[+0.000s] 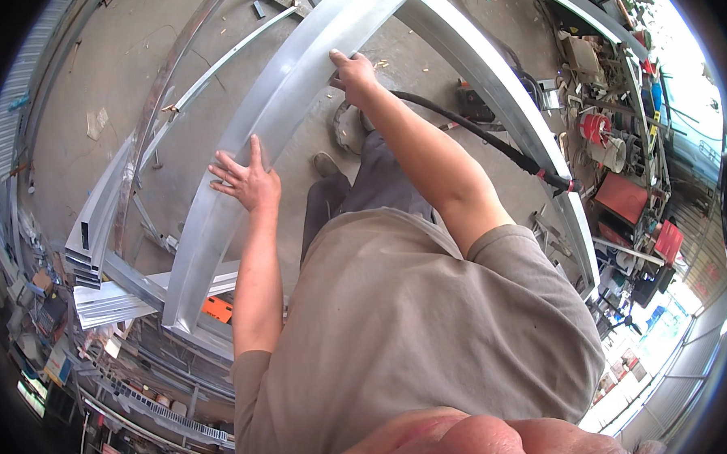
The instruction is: The person operates a control panel to bend a metal profile, then removes the bent piece and assembles it with other metal profiles on the floor. They repeatedly pick up, position, and align the profiles to form a frame structure.
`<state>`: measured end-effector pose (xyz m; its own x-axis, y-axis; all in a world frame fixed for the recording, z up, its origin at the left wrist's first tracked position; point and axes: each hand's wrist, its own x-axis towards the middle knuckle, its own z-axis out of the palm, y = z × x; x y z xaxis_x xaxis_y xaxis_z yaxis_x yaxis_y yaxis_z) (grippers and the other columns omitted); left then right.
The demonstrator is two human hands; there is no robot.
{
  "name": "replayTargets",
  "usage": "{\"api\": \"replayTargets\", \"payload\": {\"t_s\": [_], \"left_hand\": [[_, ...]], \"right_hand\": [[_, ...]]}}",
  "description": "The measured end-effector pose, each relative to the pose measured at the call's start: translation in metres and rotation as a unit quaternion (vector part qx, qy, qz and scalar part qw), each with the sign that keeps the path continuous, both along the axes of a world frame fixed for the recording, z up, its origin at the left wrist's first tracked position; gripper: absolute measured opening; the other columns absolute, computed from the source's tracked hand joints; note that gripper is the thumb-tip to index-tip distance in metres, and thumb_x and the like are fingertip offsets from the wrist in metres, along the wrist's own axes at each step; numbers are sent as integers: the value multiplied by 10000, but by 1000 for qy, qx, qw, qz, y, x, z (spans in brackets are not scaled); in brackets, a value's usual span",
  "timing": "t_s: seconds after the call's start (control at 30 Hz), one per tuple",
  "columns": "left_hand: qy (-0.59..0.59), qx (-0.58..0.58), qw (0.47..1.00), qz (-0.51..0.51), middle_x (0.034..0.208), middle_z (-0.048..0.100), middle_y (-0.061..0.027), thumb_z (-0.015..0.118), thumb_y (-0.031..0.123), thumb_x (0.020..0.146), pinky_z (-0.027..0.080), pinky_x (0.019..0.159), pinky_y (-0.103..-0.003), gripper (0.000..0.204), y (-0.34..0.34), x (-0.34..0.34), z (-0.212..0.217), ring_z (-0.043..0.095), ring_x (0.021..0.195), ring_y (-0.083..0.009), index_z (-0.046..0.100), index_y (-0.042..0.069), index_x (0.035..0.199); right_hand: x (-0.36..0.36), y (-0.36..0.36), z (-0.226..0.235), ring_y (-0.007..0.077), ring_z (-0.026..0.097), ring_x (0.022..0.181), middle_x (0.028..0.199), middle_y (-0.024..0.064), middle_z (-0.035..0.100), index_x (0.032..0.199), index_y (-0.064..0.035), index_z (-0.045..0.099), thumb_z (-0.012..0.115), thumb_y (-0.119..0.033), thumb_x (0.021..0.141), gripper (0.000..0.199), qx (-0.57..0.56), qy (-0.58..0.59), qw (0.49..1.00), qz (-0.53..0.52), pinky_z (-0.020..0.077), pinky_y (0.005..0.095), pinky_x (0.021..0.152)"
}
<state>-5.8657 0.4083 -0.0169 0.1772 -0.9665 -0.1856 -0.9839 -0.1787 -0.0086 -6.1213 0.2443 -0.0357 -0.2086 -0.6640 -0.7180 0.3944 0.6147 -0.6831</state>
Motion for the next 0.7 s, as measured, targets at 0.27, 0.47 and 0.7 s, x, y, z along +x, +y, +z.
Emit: {"api": "replayTargets", "payload": {"t_s": [0.27, 0.47, 0.7], "left_hand": [[-11, 18, 1000, 14, 1671, 103, -317, 840, 304, 805, 112, 1157, -804, 949, 0, 1, -2, 55, 1513, -659, 341, 527, 1581], [-22, -38, 999, -33, 1676, 267, -168, 866, 254, 779, 285, 1168, -681, 822, 8, 3, 13, 270, 1537, -459, 525, 404, 1511], [167, -30, 985, 7, 1185, 740, -90, 824, 336, 862, 549, 880, -451, 485, 5, 26, 28, 700, 1085, -319, 690, 192, 1305]], "right_hand": [[3, -1, 4, 251, 698, 1084, 1250, 105, 693, 1301, -32, 607, 665, -259, 1040, 351, 11, 2, 1000, -10, 615, 431, 899], [-1, 5, 22, 262, 704, 1063, 1232, 143, 688, 1308, -1, 577, 680, -250, 1023, 392, -1, 53, 998, 16, 622, 425, 884], [3, 17, 30, 392, 556, 1323, 1476, 213, 507, 1618, -33, 154, 763, -493, 931, 1027, -4, 51, 997, 52, 526, 509, 1025]]}}
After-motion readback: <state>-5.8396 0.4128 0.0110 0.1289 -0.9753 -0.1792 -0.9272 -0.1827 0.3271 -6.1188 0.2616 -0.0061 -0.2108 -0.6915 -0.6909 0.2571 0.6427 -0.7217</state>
